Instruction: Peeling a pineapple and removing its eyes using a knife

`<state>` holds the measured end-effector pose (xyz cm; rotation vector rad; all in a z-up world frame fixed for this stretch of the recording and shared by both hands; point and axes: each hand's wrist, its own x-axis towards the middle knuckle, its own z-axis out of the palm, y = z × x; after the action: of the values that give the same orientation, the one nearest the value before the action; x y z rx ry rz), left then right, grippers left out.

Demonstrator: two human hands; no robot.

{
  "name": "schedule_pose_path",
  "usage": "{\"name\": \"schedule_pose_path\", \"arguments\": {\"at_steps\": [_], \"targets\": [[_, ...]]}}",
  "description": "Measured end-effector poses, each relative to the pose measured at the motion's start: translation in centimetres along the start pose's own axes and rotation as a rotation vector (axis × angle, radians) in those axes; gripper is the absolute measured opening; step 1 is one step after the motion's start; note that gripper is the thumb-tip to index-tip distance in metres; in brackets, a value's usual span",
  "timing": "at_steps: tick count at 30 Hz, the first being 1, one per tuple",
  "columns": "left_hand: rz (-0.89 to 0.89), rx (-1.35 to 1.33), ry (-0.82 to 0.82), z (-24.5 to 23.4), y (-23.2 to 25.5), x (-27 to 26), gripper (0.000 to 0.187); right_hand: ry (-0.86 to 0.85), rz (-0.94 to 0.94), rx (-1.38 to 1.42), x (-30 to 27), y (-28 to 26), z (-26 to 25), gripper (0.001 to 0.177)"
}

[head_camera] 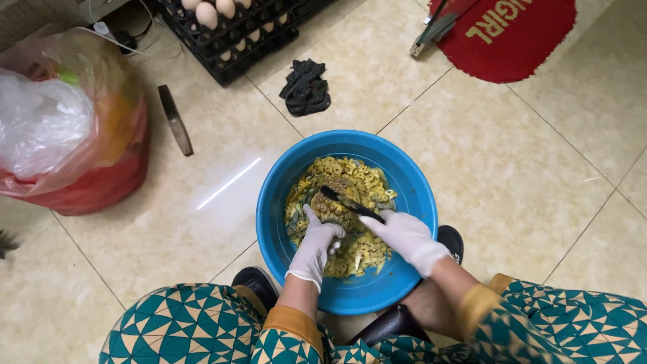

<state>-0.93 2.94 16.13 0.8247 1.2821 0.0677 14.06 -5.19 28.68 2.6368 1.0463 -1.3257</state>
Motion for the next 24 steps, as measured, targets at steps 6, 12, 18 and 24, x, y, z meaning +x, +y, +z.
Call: {"name": "schedule_pose_path", "arguments": {"at_steps": [6, 12, 18, 24], "targets": [[0.01, 0.048, -0.007, 0.3, 0.3, -1.0, 0.125, -0.027, 0.079, -0.044, 0.2, 0.8, -0.3, 0.084], [0.001, -0.025, -0.051, 0.2, -0.2, -0.8, 0.125, -0.005, 0.014, 0.036, 4.9, 0.0, 0.0, 0.084], [0.018, -0.072, -0.01, -0.4, -0.4, -0.8, 0.124, -0.084, 0.103, 0.03, 3.5, 0.6, 0.0, 0.08], [0.003, -0.008, -0.006, -0.4, -0.1, -1.7, 0.124, -0.086, 0.138, 0.016, 3.9, -0.2, -0.9, 0.076]]}}
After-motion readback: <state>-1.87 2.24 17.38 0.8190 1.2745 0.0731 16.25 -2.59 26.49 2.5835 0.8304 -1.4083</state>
